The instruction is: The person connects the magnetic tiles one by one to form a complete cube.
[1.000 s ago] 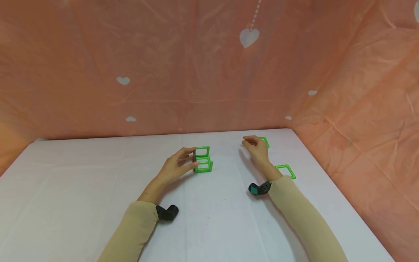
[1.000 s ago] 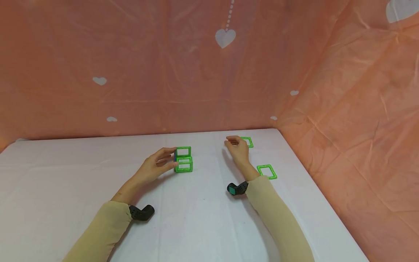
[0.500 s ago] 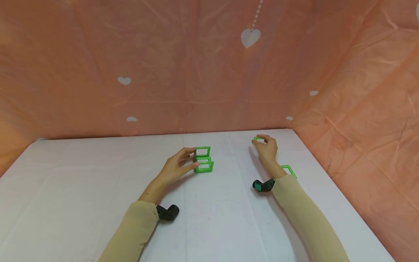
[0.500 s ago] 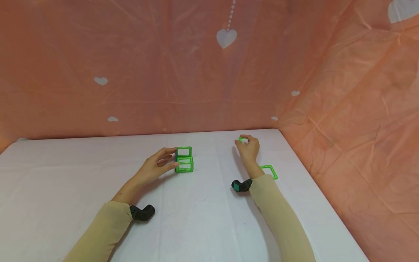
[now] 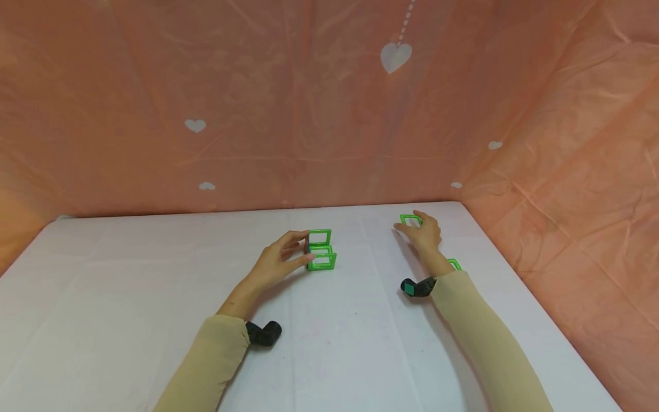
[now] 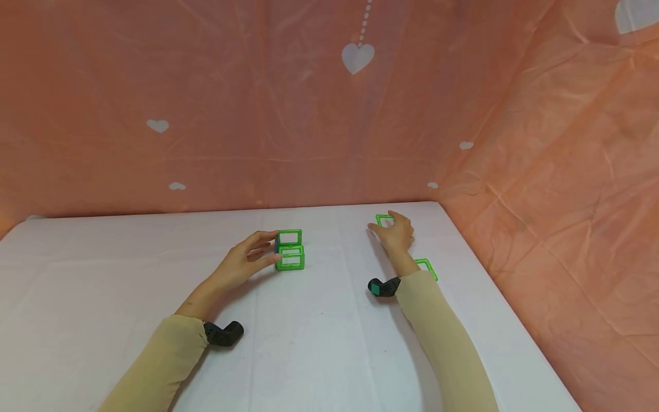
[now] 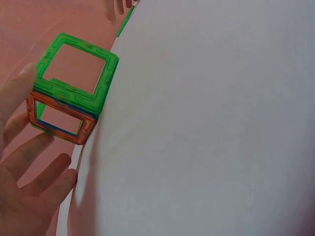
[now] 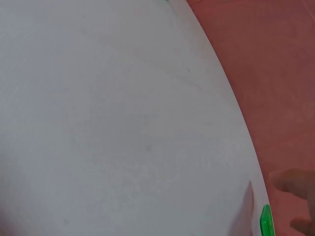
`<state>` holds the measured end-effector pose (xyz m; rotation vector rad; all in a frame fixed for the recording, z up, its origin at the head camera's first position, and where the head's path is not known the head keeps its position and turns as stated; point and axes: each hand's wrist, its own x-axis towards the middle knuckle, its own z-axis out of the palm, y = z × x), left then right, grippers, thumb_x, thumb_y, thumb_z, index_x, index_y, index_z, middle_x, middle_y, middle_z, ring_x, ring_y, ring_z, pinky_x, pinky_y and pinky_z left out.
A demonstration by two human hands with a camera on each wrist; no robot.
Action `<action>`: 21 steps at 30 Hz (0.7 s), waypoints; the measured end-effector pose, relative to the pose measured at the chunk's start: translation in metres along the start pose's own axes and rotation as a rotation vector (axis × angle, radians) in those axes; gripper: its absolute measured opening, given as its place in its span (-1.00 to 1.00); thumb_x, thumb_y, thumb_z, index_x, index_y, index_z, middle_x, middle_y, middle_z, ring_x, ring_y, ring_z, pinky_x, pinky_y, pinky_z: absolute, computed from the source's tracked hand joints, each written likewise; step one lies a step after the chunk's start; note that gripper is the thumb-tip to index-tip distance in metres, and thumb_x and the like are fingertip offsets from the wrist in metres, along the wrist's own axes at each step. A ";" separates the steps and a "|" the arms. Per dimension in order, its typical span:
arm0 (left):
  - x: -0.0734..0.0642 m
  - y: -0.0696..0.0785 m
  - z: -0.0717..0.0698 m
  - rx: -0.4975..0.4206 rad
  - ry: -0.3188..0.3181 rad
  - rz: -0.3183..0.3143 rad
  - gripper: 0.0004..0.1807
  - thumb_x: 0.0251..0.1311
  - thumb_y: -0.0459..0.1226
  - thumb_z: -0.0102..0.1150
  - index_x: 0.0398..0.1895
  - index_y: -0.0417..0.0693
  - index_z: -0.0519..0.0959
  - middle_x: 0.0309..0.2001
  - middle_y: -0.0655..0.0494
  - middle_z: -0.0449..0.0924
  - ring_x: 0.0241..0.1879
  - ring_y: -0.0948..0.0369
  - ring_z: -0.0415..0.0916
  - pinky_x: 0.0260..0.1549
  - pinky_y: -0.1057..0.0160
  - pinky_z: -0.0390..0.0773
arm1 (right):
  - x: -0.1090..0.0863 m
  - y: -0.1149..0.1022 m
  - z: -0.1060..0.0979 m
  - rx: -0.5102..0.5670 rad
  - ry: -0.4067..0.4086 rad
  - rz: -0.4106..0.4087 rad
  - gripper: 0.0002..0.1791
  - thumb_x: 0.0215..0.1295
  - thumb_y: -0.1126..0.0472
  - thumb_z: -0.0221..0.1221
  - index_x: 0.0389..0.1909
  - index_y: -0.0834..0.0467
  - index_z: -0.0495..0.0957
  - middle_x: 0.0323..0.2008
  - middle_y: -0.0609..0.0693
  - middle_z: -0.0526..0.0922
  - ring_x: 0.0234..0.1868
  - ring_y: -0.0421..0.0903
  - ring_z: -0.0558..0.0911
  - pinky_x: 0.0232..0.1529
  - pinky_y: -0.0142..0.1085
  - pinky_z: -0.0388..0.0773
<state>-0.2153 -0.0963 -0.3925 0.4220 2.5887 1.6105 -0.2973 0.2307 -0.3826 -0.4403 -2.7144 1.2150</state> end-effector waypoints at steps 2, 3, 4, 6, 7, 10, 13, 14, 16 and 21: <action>0.000 0.000 0.000 -0.001 0.000 0.004 -0.38 0.20 -0.09 0.27 0.33 0.09 0.35 0.34 -0.08 0.35 0.33 -0.11 0.29 0.30 -0.06 0.30 | 0.000 -0.001 0.000 -0.027 -0.016 0.015 -0.21 0.17 0.00 0.27 0.39 0.16 0.25 0.39 0.30 0.18 0.39 0.29 0.15 0.33 0.20 0.03; 0.000 0.000 0.000 -0.002 0.001 0.005 -0.38 0.20 -0.09 0.27 0.33 0.09 0.35 0.34 -0.08 0.35 0.33 -0.11 0.29 0.30 -0.05 0.30 | 0.001 -0.001 0.000 -0.037 -0.021 0.019 -0.20 0.17 0.00 0.27 0.40 0.16 0.23 0.40 0.30 0.17 0.39 0.30 0.15 0.33 0.20 0.04; 0.001 0.000 0.000 -0.003 0.002 0.005 -0.38 0.20 -0.09 0.27 0.33 0.09 0.35 0.33 -0.09 0.35 0.33 -0.10 0.29 0.30 -0.05 0.30 | 0.001 0.000 0.000 -0.046 -0.023 0.025 -0.19 0.18 -0.01 0.26 0.41 0.16 0.22 0.40 0.31 0.17 0.38 0.30 0.15 0.33 0.19 0.05; 0.001 0.000 0.000 -0.005 0.003 0.004 -0.38 0.19 -0.09 0.28 0.33 0.08 0.35 0.33 -0.10 0.36 0.33 -0.10 0.30 0.30 -0.04 0.30 | 0.003 0.000 0.001 -0.064 -0.021 0.031 -0.19 0.18 0.00 0.25 0.42 0.16 0.20 0.39 0.32 0.19 0.37 0.31 0.17 0.33 0.19 0.07; 0.001 0.000 0.000 -0.006 0.004 0.002 -0.38 0.19 -0.09 0.28 0.32 0.08 0.36 0.33 -0.11 0.36 0.33 -0.09 0.30 0.30 -0.03 0.31 | 0.003 0.001 0.001 -0.068 -0.021 0.036 -0.18 0.18 0.01 0.25 0.42 0.16 0.19 0.38 0.32 0.20 0.37 0.32 0.17 0.33 0.19 0.07; 0.000 0.000 0.000 -0.010 0.004 0.001 -0.38 0.19 -0.10 0.28 0.32 0.06 0.36 0.32 -0.13 0.37 0.33 -0.09 0.30 0.31 -0.02 0.30 | 0.005 0.001 0.003 -0.100 -0.007 0.045 -0.19 0.17 0.02 0.24 0.42 0.17 0.20 0.34 0.35 0.25 0.33 0.32 0.20 0.31 0.17 0.11; 0.000 0.000 0.000 -0.014 0.005 0.002 -0.38 0.19 -0.11 0.28 0.32 0.05 0.36 0.31 -0.13 0.37 0.33 -0.08 0.30 0.31 -0.01 0.30 | 0.007 0.002 0.004 -0.131 0.014 0.049 -0.21 0.17 0.03 0.24 0.40 0.20 0.22 0.29 0.38 0.28 0.29 0.31 0.23 0.28 0.13 0.15; 0.000 0.000 0.000 -0.016 0.005 0.002 -0.38 0.19 -0.11 0.28 0.32 0.04 0.36 0.31 -0.13 0.37 0.33 -0.08 0.30 0.31 -0.01 0.30 | 0.007 0.002 0.005 -0.146 0.020 0.049 -0.22 0.17 0.03 0.23 0.39 0.21 0.23 0.27 0.39 0.28 0.27 0.31 0.24 0.27 0.12 0.16; 0.000 0.000 0.000 -0.019 0.004 0.002 -0.38 0.19 -0.11 0.28 0.32 0.05 0.36 0.31 -0.13 0.37 0.33 -0.07 0.30 0.31 0.00 0.30 | 0.007 0.002 0.005 -0.162 0.027 0.050 -0.23 0.16 0.04 0.23 0.37 0.23 0.25 0.25 0.41 0.28 0.26 0.31 0.25 0.25 0.11 0.19; 0.000 0.000 0.001 -0.022 0.006 0.005 -0.38 0.19 -0.11 0.28 0.32 0.05 0.36 0.31 -0.10 0.38 0.33 -0.06 0.31 0.31 0.01 0.30 | 0.006 0.002 0.004 -0.177 0.006 0.054 -0.20 0.10 0.04 0.22 0.35 0.28 0.25 0.20 0.43 0.27 0.22 0.30 0.27 0.22 0.07 0.24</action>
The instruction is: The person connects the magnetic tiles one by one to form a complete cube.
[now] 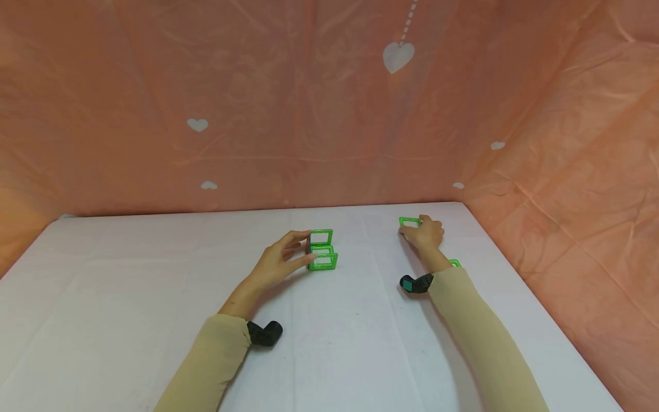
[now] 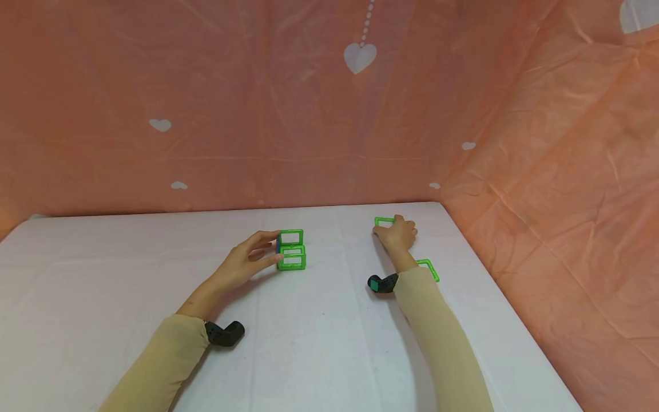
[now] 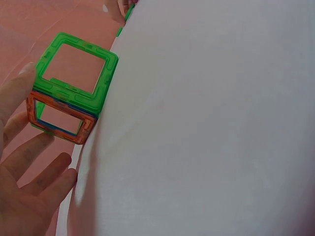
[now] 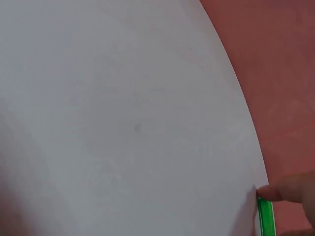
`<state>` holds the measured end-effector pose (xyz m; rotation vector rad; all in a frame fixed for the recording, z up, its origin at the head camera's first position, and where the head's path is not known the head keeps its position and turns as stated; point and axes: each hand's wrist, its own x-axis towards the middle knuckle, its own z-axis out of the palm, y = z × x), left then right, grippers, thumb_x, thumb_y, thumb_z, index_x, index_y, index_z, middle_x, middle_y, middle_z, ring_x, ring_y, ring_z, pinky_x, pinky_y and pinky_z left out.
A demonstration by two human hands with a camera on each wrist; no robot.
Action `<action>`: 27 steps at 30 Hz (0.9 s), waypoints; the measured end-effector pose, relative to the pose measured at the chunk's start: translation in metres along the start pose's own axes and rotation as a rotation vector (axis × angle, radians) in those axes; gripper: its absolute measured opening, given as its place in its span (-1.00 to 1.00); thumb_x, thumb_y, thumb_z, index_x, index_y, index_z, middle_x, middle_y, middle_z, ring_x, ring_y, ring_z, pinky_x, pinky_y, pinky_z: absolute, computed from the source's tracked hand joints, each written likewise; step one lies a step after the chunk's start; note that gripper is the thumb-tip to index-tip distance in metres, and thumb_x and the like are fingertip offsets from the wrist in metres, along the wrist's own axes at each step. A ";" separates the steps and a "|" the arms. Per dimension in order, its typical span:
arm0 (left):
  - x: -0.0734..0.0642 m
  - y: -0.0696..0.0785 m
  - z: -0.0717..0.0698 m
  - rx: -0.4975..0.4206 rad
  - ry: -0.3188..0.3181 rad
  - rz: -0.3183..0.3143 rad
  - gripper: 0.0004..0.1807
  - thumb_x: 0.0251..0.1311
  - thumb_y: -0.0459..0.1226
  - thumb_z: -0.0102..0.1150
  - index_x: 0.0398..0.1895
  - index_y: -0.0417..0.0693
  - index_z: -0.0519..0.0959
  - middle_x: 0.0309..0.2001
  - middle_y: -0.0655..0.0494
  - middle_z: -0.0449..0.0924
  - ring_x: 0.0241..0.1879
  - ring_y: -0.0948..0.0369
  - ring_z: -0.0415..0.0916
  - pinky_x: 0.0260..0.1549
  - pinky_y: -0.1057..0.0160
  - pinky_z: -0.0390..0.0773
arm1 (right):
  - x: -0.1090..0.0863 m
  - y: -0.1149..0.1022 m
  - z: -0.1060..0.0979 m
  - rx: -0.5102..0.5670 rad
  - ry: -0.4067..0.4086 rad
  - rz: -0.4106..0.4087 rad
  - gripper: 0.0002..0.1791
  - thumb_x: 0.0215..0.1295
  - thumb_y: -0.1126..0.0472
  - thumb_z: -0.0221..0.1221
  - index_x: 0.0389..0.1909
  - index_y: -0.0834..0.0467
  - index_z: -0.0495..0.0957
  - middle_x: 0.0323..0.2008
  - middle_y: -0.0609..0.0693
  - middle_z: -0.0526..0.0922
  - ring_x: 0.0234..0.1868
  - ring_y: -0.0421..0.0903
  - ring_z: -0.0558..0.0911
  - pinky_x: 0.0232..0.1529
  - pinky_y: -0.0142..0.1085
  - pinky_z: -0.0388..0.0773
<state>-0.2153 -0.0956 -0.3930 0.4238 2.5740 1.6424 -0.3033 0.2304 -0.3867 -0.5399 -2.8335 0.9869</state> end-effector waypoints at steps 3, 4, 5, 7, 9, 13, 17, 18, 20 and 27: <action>0.000 0.000 0.000 0.015 0.000 -0.003 -0.38 0.19 -0.11 0.28 0.32 0.07 0.36 0.32 -0.10 0.37 0.33 -0.07 0.31 0.31 -0.01 0.31 | -0.002 0.000 -0.001 -0.001 -0.024 -0.012 -0.19 0.10 0.02 0.20 0.35 0.32 0.25 0.18 0.44 0.27 0.19 0.29 0.28 0.19 0.07 0.26; 0.000 0.001 0.000 0.018 -0.001 -0.004 -0.38 0.19 -0.11 0.28 0.32 0.07 0.36 0.32 -0.11 0.37 0.33 -0.08 0.30 0.31 -0.01 0.31 | -0.003 0.000 -0.001 -0.002 -0.032 -0.015 -0.19 0.11 0.01 0.20 0.34 0.32 0.25 0.18 0.44 0.27 0.18 0.29 0.28 0.19 0.07 0.26; 0.000 0.001 0.000 0.021 -0.002 -0.007 -0.38 0.19 -0.11 0.28 0.32 0.07 0.36 0.32 -0.11 0.37 0.33 -0.08 0.30 0.30 -0.01 0.31 | -0.004 -0.001 -0.001 -0.002 -0.038 -0.018 -0.19 0.11 0.00 0.19 0.34 0.33 0.25 0.17 0.44 0.27 0.18 0.29 0.28 0.19 0.07 0.26; 0.000 0.001 0.000 0.020 -0.005 -0.006 -0.38 0.20 -0.11 0.27 0.33 0.06 0.35 0.32 -0.12 0.37 0.33 -0.08 0.30 0.30 -0.01 0.31 | -0.006 -0.001 -0.001 0.005 -0.048 -0.019 -0.19 0.12 -0.01 0.17 0.34 0.35 0.26 0.18 0.44 0.26 0.18 0.29 0.27 0.19 0.07 0.26; -0.001 0.001 0.000 0.016 -0.004 -0.004 -0.39 0.20 -0.12 0.27 0.32 0.04 0.35 0.31 -0.13 0.37 0.33 -0.07 0.30 0.31 0.00 0.31 | -0.007 -0.001 -0.001 0.020 -0.058 -0.016 -0.20 0.13 -0.02 0.16 0.33 0.35 0.26 0.20 0.44 0.25 0.20 0.29 0.26 0.21 0.07 0.25; -0.001 0.001 -0.001 0.015 -0.004 0.005 -0.38 0.20 -0.13 0.27 0.32 0.02 0.35 0.31 -0.13 0.37 0.33 -0.07 0.30 0.31 0.01 0.31 | -0.009 -0.002 -0.001 0.068 -0.064 -0.012 -0.21 0.11 0.00 0.18 0.32 0.32 0.28 0.22 0.42 0.24 0.21 0.27 0.27 0.22 0.07 0.25; -0.001 0.000 0.000 0.015 -0.004 0.001 -0.38 0.20 -0.12 0.27 0.33 0.03 0.35 0.32 -0.10 0.37 0.34 -0.07 0.29 0.31 -0.01 0.30 | -0.011 -0.003 -0.001 0.128 -0.057 -0.035 -0.21 0.08 0.03 0.21 0.32 0.31 0.29 0.19 0.40 0.31 0.18 0.25 0.32 0.21 0.03 0.30; -0.001 0.000 0.000 0.019 -0.005 0.000 -0.38 0.20 -0.12 0.27 0.33 0.04 0.35 0.32 -0.09 0.37 0.34 -0.08 0.29 0.31 -0.01 0.30 | -0.011 -0.004 -0.001 0.147 -0.058 -0.043 -0.21 0.09 0.03 0.22 0.32 0.31 0.28 0.18 0.40 0.32 0.18 0.24 0.33 0.21 0.02 0.31; 0.000 0.000 0.000 0.020 -0.005 -0.003 -0.38 0.20 -0.11 0.27 0.33 0.05 0.35 0.33 -0.07 0.37 0.34 -0.09 0.29 0.30 -0.03 0.30 | -0.012 -0.004 0.000 0.179 -0.059 -0.060 -0.21 0.09 0.05 0.23 0.32 0.32 0.27 0.16 0.38 0.37 0.16 0.22 0.37 0.18 -0.01 0.33; 0.000 0.000 0.000 0.024 -0.003 0.003 -0.38 0.21 -0.10 0.27 0.33 0.06 0.35 0.33 -0.07 0.36 0.33 -0.10 0.29 0.30 -0.05 0.30 | -0.016 -0.005 0.003 0.266 -0.045 -0.132 -0.23 0.11 0.12 0.26 0.32 0.31 0.24 0.16 0.36 0.43 0.13 0.20 0.44 0.15 -0.03 0.39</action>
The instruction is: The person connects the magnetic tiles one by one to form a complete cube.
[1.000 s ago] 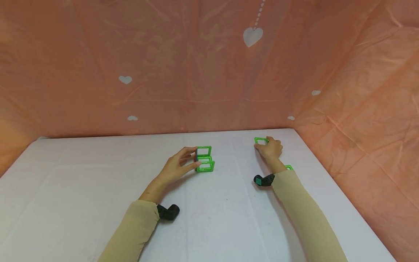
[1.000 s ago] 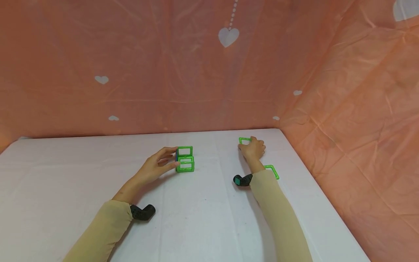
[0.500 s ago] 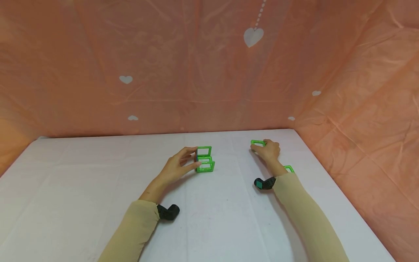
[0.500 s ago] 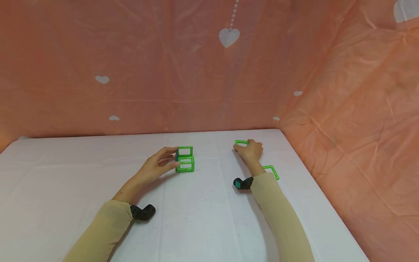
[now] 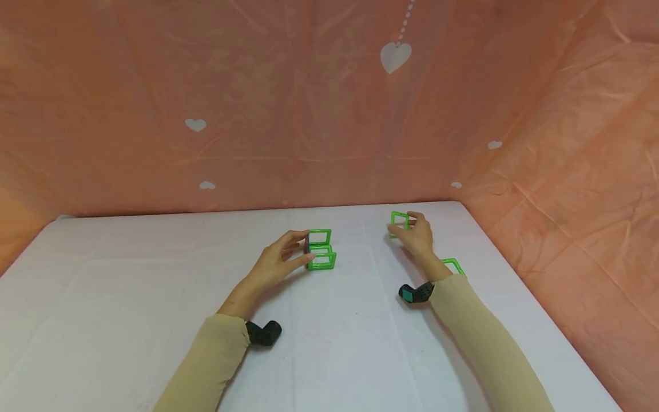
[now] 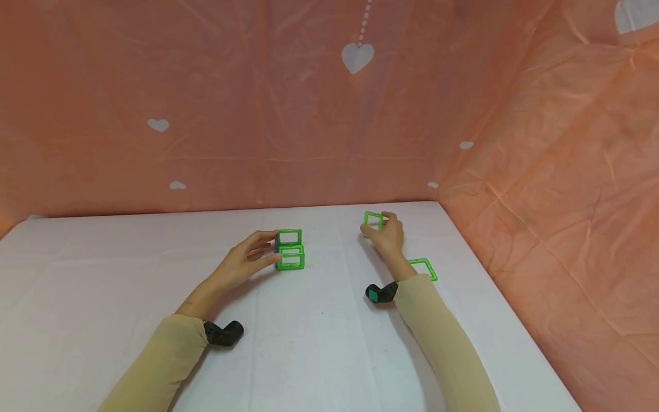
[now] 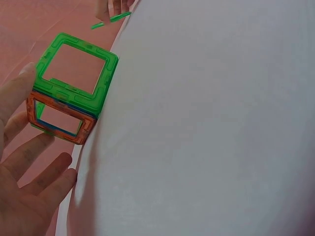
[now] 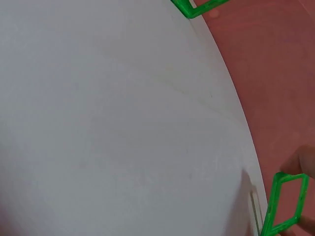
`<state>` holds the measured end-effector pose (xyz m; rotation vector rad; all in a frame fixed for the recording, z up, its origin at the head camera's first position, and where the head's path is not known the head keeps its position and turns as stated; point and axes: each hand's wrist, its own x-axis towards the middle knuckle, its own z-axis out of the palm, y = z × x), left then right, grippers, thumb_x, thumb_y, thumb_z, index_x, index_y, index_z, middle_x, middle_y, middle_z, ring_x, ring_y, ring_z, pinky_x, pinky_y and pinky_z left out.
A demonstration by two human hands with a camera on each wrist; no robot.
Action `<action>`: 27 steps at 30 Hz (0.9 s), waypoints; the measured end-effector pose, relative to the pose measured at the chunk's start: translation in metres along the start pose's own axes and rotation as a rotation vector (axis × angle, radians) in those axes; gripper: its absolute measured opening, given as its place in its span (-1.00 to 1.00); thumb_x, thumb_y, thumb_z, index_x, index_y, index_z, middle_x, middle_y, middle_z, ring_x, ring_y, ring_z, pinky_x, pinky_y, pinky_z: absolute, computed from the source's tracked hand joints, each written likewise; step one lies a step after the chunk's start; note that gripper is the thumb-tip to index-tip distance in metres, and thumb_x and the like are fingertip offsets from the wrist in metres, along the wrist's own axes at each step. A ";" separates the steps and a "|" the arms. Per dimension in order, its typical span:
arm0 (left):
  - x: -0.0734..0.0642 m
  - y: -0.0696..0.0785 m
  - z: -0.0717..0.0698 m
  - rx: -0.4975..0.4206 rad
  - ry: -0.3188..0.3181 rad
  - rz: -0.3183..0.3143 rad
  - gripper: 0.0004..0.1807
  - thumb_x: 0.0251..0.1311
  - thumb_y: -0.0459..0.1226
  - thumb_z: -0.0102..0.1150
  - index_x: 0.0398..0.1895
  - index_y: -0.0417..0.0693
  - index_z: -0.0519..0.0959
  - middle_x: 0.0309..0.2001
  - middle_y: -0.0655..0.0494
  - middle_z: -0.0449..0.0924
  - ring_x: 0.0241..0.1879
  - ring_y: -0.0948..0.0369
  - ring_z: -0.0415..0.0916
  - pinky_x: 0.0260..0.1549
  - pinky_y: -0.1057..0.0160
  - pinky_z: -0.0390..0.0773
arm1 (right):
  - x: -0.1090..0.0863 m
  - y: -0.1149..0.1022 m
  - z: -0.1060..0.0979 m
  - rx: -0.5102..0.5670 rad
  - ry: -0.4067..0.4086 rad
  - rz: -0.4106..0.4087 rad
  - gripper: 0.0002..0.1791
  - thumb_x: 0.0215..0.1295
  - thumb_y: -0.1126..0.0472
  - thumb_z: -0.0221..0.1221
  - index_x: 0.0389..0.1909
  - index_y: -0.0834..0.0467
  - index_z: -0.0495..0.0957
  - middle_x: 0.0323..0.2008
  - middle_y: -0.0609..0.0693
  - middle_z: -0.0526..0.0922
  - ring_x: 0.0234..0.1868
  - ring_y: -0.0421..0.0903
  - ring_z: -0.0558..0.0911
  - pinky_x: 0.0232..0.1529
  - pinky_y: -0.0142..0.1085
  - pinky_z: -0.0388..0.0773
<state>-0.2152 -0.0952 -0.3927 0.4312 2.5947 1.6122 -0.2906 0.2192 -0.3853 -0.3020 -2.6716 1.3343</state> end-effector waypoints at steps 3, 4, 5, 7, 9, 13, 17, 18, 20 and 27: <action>0.000 0.001 0.000 0.002 -0.002 -0.003 -0.39 0.21 -0.10 0.26 0.33 0.06 0.35 0.33 -0.06 0.36 0.33 -0.09 0.29 0.30 -0.05 0.30 | -0.001 0.000 0.002 0.031 0.000 -0.035 -0.24 0.12 0.15 0.27 0.32 0.30 0.23 0.16 0.34 0.42 0.12 0.18 0.45 0.14 -0.04 0.40; 0.000 0.001 0.000 0.003 -0.002 -0.003 -0.38 0.21 -0.10 0.26 0.33 0.06 0.35 0.33 -0.07 0.36 0.33 -0.09 0.29 0.30 -0.05 0.30 | -0.002 0.000 0.003 0.042 -0.001 -0.048 -0.24 0.12 0.17 0.27 0.33 0.30 0.23 0.15 0.33 0.42 0.11 0.18 0.45 0.13 -0.04 0.40; 0.000 0.001 0.000 0.004 -0.002 -0.003 -0.38 0.21 -0.10 0.26 0.33 0.05 0.35 0.33 -0.07 0.36 0.33 -0.09 0.29 0.30 -0.05 0.30 | -0.002 0.001 0.004 0.049 -0.001 -0.061 -0.24 0.12 0.18 0.28 0.33 0.30 0.22 0.15 0.32 0.42 0.11 0.18 0.45 0.13 -0.05 0.40; 0.000 0.001 0.000 0.007 -0.002 -0.002 -0.38 0.21 -0.10 0.26 0.33 0.06 0.34 0.34 -0.08 0.35 0.33 -0.09 0.29 0.30 -0.05 0.30 | -0.004 0.000 0.005 0.068 0.002 -0.087 -0.24 0.11 0.20 0.28 0.32 0.31 0.22 0.13 0.32 0.42 0.08 0.18 0.46 0.12 -0.04 0.41; 0.000 0.001 0.000 0.003 0.000 0.001 -0.38 0.21 -0.11 0.26 0.33 0.04 0.34 0.33 -0.09 0.35 0.33 -0.09 0.30 0.31 -0.03 0.30 | -0.005 -0.001 0.006 0.086 0.005 -0.113 -0.23 0.10 0.22 0.29 0.32 0.32 0.22 0.12 0.34 0.43 0.07 0.20 0.47 0.12 -0.04 0.43; 0.000 0.000 0.000 -0.006 0.004 0.009 -0.39 0.21 -0.12 0.26 0.32 0.02 0.35 0.32 -0.10 0.37 0.32 -0.08 0.31 0.31 -0.01 0.30 | -0.007 -0.005 0.008 0.137 -0.009 -0.143 -0.22 0.10 0.27 0.30 0.33 0.31 0.20 0.15 0.32 0.41 0.10 0.21 0.49 0.14 -0.03 0.46; 0.000 0.000 0.000 -0.015 0.004 0.009 -0.40 0.21 -0.14 0.26 0.32 0.02 0.35 0.32 -0.09 0.38 0.32 -0.08 0.31 0.32 0.00 0.29 | -0.009 -0.008 0.010 0.169 -0.016 -0.200 -0.21 0.06 0.33 0.32 0.32 0.33 0.20 0.17 0.29 0.40 0.12 0.19 0.48 0.14 -0.03 0.47; 0.000 0.000 0.000 -0.016 0.004 0.011 -0.39 0.21 -0.14 0.26 0.32 0.01 0.35 0.32 -0.09 0.38 0.32 -0.08 0.31 0.32 -0.01 0.29 | -0.010 -0.009 0.010 0.173 -0.016 -0.218 -0.21 0.05 0.35 0.32 0.31 0.34 0.20 0.16 0.29 0.40 0.13 0.19 0.47 0.14 -0.02 0.47; 0.001 -0.001 0.000 -0.021 0.004 0.015 -0.39 0.21 -0.15 0.26 0.33 0.00 0.35 0.32 -0.09 0.38 0.32 -0.07 0.31 0.32 0.00 0.29 | -0.012 -0.010 0.011 0.172 -0.016 -0.255 -0.21 0.03 0.36 0.33 0.30 0.35 0.20 0.16 0.29 0.40 0.13 0.20 0.47 0.14 -0.01 0.45; 0.001 0.000 0.000 -0.020 0.006 0.018 -0.38 0.20 -0.16 0.27 0.33 -0.01 0.34 0.32 -0.10 0.38 0.32 -0.07 0.32 0.32 0.01 0.29 | -0.017 -0.015 0.013 0.185 -0.060 -0.312 -0.22 0.02 0.39 0.33 0.27 0.37 0.19 0.16 0.30 0.42 0.16 0.21 0.48 0.16 -0.01 0.41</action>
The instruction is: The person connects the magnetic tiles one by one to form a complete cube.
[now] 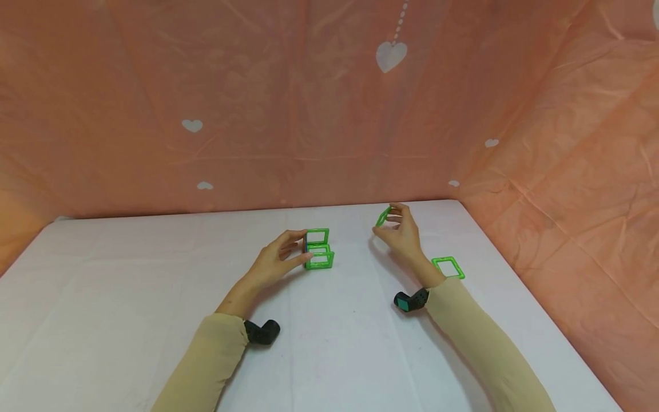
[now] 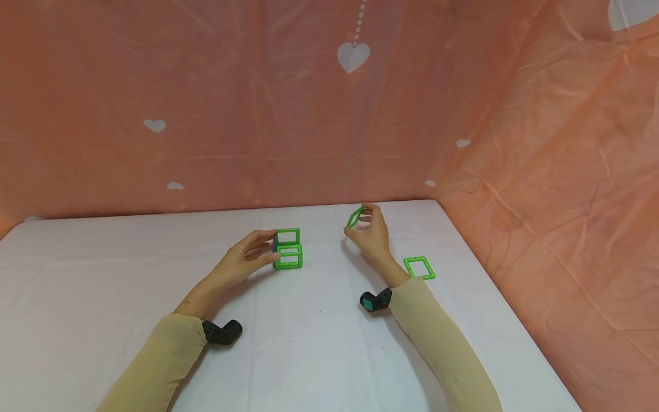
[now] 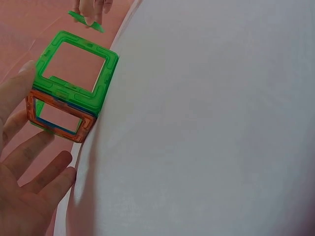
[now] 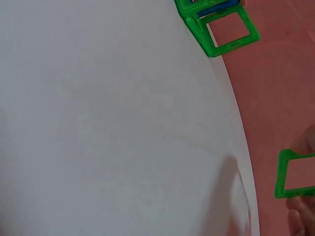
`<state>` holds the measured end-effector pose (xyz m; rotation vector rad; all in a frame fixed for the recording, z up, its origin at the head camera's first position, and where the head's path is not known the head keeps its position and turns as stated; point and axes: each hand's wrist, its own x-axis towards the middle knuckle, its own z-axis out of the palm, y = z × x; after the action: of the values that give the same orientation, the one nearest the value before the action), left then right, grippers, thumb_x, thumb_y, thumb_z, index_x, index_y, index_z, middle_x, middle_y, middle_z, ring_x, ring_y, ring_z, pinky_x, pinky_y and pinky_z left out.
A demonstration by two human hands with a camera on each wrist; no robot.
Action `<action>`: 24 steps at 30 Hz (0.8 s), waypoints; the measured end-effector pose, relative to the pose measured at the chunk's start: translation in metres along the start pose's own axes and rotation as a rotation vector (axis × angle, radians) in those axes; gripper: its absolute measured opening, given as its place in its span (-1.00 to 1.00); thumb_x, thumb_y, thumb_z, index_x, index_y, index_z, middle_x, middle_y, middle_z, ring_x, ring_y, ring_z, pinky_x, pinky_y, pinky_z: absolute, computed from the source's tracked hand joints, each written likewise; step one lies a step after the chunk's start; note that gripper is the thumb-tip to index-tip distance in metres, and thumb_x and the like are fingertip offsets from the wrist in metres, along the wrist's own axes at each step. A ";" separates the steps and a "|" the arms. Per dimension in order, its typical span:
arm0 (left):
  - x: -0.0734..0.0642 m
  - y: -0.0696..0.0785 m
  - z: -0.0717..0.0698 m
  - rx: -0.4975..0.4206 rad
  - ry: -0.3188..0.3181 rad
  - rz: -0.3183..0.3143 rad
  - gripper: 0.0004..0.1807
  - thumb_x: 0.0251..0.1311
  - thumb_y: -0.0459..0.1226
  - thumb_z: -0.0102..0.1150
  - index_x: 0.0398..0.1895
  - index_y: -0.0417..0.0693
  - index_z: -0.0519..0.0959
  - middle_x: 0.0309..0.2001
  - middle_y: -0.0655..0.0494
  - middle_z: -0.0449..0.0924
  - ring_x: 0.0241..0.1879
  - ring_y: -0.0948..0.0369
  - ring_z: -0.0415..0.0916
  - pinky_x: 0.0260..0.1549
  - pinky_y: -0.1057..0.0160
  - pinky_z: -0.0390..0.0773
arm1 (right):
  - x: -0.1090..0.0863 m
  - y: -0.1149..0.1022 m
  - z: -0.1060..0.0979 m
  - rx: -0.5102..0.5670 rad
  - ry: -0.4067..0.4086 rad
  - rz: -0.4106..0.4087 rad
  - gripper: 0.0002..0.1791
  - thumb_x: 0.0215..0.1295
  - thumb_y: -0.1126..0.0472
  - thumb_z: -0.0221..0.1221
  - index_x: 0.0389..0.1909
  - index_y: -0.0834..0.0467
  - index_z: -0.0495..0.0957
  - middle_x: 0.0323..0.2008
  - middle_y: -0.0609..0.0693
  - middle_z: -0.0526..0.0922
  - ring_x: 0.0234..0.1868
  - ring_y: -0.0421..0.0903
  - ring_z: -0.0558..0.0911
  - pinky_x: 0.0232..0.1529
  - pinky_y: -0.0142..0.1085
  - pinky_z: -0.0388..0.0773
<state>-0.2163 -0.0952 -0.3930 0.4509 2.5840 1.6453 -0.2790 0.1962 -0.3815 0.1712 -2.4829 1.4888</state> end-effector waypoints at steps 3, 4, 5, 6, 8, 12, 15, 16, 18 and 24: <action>-0.001 0.001 0.000 0.005 -0.002 -0.007 -0.38 0.21 -0.15 0.26 0.33 0.00 0.34 0.32 -0.11 0.37 0.32 -0.08 0.31 0.32 0.00 0.29 | -0.001 -0.002 0.001 0.015 -0.035 -0.028 -0.21 0.00 0.40 0.34 0.27 0.37 0.19 0.16 0.31 0.43 0.16 0.20 0.49 0.14 -0.04 0.41; -0.001 0.001 -0.001 0.004 -0.003 -0.009 -0.38 0.21 -0.15 0.26 0.33 0.00 0.34 0.33 -0.10 0.36 0.32 -0.09 0.31 0.32 0.00 0.29 | -0.001 -0.002 0.002 0.021 -0.048 -0.040 -0.21 0.00 0.40 0.34 0.27 0.37 0.18 0.16 0.31 0.43 0.17 0.20 0.49 0.13 -0.05 0.41; -0.001 0.001 -0.001 0.003 -0.004 -0.015 -0.39 0.22 -0.14 0.26 0.33 0.01 0.34 0.33 -0.10 0.36 0.32 -0.08 0.31 0.32 0.00 0.28 | -0.002 -0.003 0.002 0.021 -0.061 -0.056 -0.21 0.00 0.40 0.34 0.27 0.37 0.18 0.15 0.31 0.43 0.17 0.20 0.49 0.11 -0.07 0.41; -0.001 0.001 -0.001 0.003 -0.005 -0.019 -0.39 0.22 -0.14 0.26 0.33 0.02 0.34 0.33 -0.09 0.36 0.33 -0.08 0.31 0.33 -0.01 0.28 | -0.002 -0.003 0.002 0.024 -0.074 -0.074 -0.21 0.00 0.41 0.33 0.27 0.38 0.18 0.15 0.32 0.42 0.17 0.21 0.49 0.09 -0.07 0.42; -0.001 0.002 -0.001 0.001 -0.007 -0.028 -0.39 0.21 -0.13 0.26 0.33 0.03 0.34 0.33 -0.07 0.36 0.33 -0.08 0.30 0.33 -0.01 0.27 | -0.004 -0.004 0.003 0.021 -0.096 -0.110 -0.22 0.00 0.41 0.32 0.26 0.40 0.17 0.16 0.33 0.41 0.17 0.22 0.48 0.07 -0.08 0.42; 0.000 0.002 0.000 0.003 -0.011 -0.023 -0.38 0.21 -0.13 0.26 0.33 0.02 0.34 0.33 -0.08 0.35 0.33 -0.09 0.30 0.33 -0.02 0.27 | -0.006 -0.004 0.005 0.027 -0.128 -0.170 -0.24 0.01 0.44 0.31 0.24 0.42 0.17 0.16 0.33 0.40 0.18 0.24 0.48 0.06 -0.05 0.44; 0.000 0.002 0.000 0.001 -0.009 -0.021 -0.39 0.22 -0.13 0.26 0.33 0.02 0.34 0.33 -0.08 0.36 0.32 -0.09 0.31 0.33 -0.02 0.27 | -0.007 -0.005 0.006 0.042 -0.149 -0.197 -0.23 0.01 0.46 0.32 0.24 0.41 0.18 0.17 0.34 0.40 0.19 0.25 0.47 0.08 0.01 0.44; 0.000 0.002 0.000 -0.001 -0.009 -0.022 -0.39 0.22 -0.14 0.26 0.33 0.02 0.34 0.33 -0.08 0.36 0.32 -0.08 0.31 0.33 -0.01 0.27 | -0.008 -0.006 0.007 0.052 -0.159 -0.201 -0.23 0.00 0.47 0.33 0.25 0.40 0.18 0.17 0.35 0.40 0.19 0.25 0.47 0.09 0.03 0.43; 0.000 0.002 0.000 -0.002 -0.007 -0.020 -0.38 0.21 -0.14 0.26 0.33 0.00 0.34 0.33 -0.09 0.37 0.32 -0.09 0.31 0.33 -0.01 0.27 | -0.008 -0.007 0.008 0.061 -0.177 -0.209 -0.22 0.00 0.48 0.34 0.25 0.39 0.19 0.17 0.36 0.41 0.20 0.25 0.46 0.11 0.07 0.42; 0.000 0.002 0.000 -0.006 -0.008 -0.016 -0.38 0.21 -0.15 0.26 0.34 -0.02 0.33 0.33 -0.10 0.36 0.32 -0.09 0.31 0.33 -0.01 0.28 | -0.010 -0.008 0.011 0.051 -0.231 -0.222 -0.23 0.01 0.46 0.35 0.24 0.38 0.19 0.18 0.32 0.42 0.21 0.20 0.47 0.12 0.04 0.43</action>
<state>-0.2155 -0.0945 -0.3914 0.4354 2.5692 1.6424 -0.2696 0.1823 -0.3821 0.6396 -2.4977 1.5125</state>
